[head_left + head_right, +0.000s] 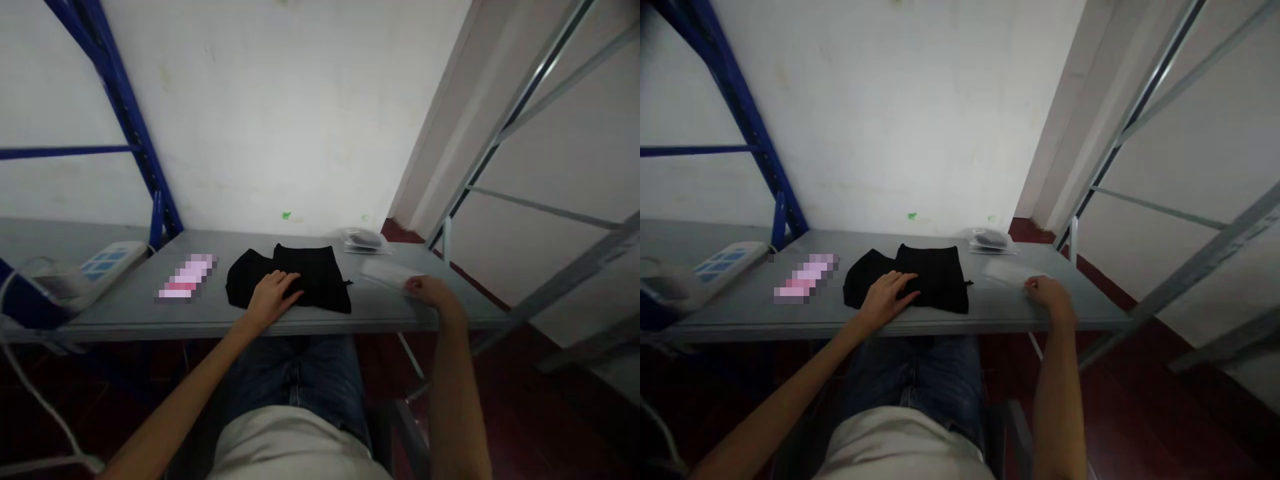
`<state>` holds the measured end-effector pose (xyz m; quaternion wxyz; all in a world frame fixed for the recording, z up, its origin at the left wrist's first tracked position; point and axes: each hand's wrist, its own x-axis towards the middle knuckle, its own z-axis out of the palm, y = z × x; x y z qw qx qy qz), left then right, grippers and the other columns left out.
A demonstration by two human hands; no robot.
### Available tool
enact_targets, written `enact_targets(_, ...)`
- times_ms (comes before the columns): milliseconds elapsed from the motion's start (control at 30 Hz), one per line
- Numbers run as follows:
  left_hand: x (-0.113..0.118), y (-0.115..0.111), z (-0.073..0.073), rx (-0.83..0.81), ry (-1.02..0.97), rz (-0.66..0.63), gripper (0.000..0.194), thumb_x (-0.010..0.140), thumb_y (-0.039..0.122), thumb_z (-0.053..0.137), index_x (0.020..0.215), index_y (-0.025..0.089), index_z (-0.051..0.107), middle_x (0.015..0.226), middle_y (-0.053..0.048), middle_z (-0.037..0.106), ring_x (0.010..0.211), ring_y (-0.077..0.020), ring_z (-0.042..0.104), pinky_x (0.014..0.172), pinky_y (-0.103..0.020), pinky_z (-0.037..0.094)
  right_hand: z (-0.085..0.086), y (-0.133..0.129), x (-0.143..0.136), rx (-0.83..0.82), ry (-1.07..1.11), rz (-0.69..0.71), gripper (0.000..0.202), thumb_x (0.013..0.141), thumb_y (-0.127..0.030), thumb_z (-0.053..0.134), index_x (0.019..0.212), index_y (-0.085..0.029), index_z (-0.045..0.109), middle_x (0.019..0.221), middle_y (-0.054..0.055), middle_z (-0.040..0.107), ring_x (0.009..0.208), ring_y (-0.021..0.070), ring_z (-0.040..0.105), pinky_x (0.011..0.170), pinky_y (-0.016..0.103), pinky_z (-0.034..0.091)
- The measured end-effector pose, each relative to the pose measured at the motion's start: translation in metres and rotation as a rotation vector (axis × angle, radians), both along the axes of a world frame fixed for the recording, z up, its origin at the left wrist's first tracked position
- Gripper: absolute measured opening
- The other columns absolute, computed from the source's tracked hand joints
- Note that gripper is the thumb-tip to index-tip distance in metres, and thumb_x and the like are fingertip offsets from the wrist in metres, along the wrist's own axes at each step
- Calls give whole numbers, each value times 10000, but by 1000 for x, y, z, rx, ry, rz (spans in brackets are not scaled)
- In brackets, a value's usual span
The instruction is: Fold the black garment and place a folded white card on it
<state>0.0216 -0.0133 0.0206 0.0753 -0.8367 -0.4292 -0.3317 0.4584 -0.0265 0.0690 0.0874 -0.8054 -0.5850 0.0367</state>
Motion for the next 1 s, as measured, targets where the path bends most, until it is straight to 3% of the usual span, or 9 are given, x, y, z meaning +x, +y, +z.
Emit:
enact_targets(133, 1, -3, 2, 60, -88, 31, 487, 982, 483, 624, 1380, 209, 573, 982, -72, 670, 979, -256, 645, 926, -399, 521, 37, -17, -33, 303, -8, -75, 284, 971, -373, 581, 1113, -266, 802, 1020, 107, 795, 957, 308, 730, 827, 376, 528)
enact_targets(233, 0, -5, 1, 185, -206, 55, 609, 969, 469, 652, 1488, 212, 463, 1052, -88, 656, 1008, -253, 641, 916, -393, 538, 56, -23, -86, 627, 76, 61, 340, 1010, -390, 527, 1171, -222, 774, 1083, 121, 778, 1011, 304, 705, 895, 395, 520)
enact_targets(333, -3, -9, 0, 371, -301, 173, 657, 944, 422, 696, 1514, 211, 447, 1261, -163, 630, 1183, -302, 615, 1000, -448, 520, 53, -20, -154, 759, 128, 363, 339, 1028, -284, 476, 1177, -202, 768, 1149, 111, 757, 1090, 289, 665, 980, 410, 506)
enact_targets(400, -4, -11, 1, 458, -277, 219, 593, 939, 385, 706, 1474, 223, 507, 1347, -179, 617, 1266, -327, 593, 1082, -498, 470, 41, -17, -196, 702, 133, 566, 355, 1031, -207, 452, 1171, -235, 776, 1118, 86, 759, 1089, 264, 650, 995, 391, 504)
enact_targets(500, -4, -12, 2, 431, -150, 105, 397, 988, 303, 636, 1381, 258, 603, 1287, -116, 698, 1228, -282, 641, 1195, -542, 356, 24, -17, -236, 592, 114, 802, 396, 1025, -126, 432, 1230, -231, 755, 1145, 75, 753, 1108, 242, 625, 1001, 354, 505)
enact_targets(567, -4, -11, 3, 339, -100, 28, 277, 1025, 261, 566, 1284, 264, 665, 1133, -61, 763, 1101, -232, 696, 1232, -548, 303, 19, -19, -244, 545, 100, 879, 413, 1025, -107, 425, 1274, -229, 731, 1177, 74, 741, 1133, 236, 609, 1006, 345, 505)
enact_targets(667, -4, -9, 4, 244, -110, 38, 216, 1046, 248, 521, 1129, 254, 720, 986, -26, 785, 987, -203, 712, 1239, -542, 288, 18, -19, -236, 538, 113, 863, 394, 1038, -122, 423, 1260, -240, 726, 1192, 76, 725, 1141, 228, 607, 995, 342, 506)
enact_targets(833, -3, -9, 4, 248, -109, 0, 244, 1051, 202, 495, 1146, 260, 713, 1063, -25, 791, 1058, -201, 707, 1253, -539, 261, 18, -14, -221, 596, 113, 745, 283, 1068, -217, 465, 1166, -239, 730, 1125, 76, 728, 1104, 237, 620, 932, 331, 502)
enact_targets(1000, -2, -11, 5, 308, -154, -23, 248, 1032, 239, 562, 1259, 229, 660, 1148, -60, 775, 1099, -220, 707, 1222, -531, 335, 12, -14, -231, 594, 153, 707, 198, 1053, -234, 534, 1188, -237, 678, 1047, 60, 735, 1018, 213, 659, 858, 295, 503)
